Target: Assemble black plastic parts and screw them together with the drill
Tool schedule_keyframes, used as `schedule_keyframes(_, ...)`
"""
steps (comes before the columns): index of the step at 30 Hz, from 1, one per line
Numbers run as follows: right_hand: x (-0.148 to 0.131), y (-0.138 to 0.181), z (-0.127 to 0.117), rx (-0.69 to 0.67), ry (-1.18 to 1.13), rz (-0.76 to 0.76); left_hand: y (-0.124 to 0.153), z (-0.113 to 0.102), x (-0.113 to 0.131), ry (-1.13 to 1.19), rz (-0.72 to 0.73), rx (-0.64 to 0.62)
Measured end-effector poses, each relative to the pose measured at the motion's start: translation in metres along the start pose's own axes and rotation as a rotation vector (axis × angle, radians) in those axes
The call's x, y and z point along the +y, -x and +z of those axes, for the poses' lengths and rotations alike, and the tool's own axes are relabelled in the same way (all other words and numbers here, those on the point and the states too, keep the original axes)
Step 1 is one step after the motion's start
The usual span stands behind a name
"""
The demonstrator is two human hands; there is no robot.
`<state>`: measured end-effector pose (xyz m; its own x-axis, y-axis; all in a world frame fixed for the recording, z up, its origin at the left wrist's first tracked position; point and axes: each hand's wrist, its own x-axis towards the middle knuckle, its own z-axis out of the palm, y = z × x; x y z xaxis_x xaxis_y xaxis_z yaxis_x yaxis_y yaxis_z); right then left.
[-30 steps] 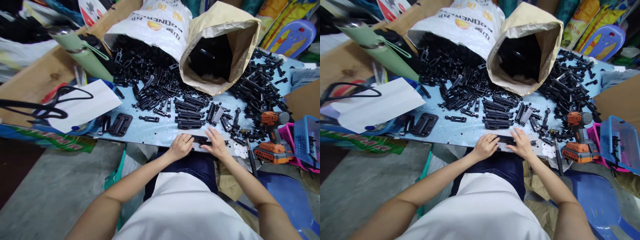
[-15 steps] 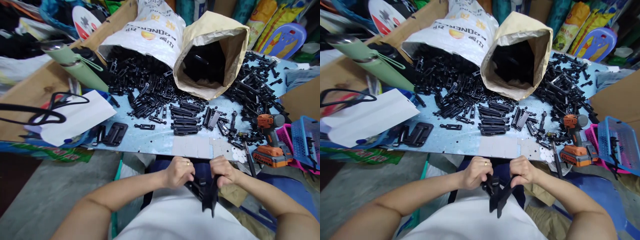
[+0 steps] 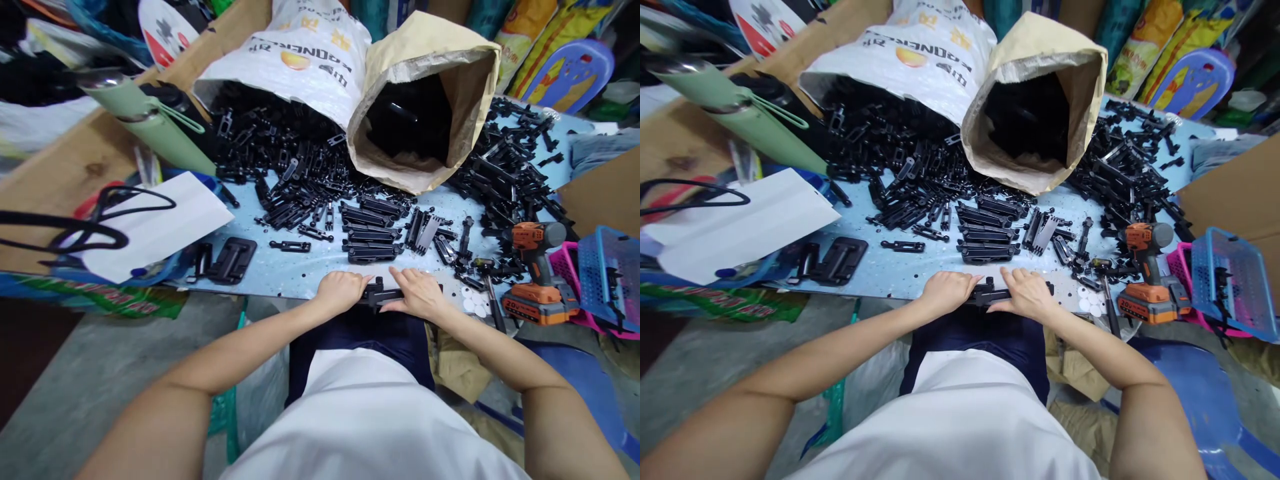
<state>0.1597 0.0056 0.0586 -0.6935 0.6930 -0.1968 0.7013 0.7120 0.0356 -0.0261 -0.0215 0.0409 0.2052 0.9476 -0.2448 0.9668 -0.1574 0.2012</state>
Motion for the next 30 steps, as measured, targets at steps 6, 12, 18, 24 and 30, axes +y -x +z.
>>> schedule_keyframes(6, 0.001, -0.016, -0.001, 0.064, 0.05, -0.328, -0.001, -0.004, 0.009, 0.001, 0.061, -0.061)
schedule_keyframes(12, 0.018, -0.023, 0.003, 0.124, 0.009, -0.472, -0.002, -0.005, 0.011, 0.031, 0.066, -0.063)
schedule_keyframes(18, 0.007, -0.019, 0.001, 0.018, -0.025, -0.269, -0.008, -0.01, 0.006, 0.026, 0.043, -0.059)
schedule_keyframes(24, -0.009, -0.017, -0.011, -0.147, 0.055, -0.059, -0.017, -0.011, 0.01, -0.021, 0.002, -0.068)
schedule_keyframes(30, 0.001, -0.025, -0.012, -0.139, 0.074, -0.21, -0.016, -0.014, 0.009, -0.01, -0.025, -0.067)
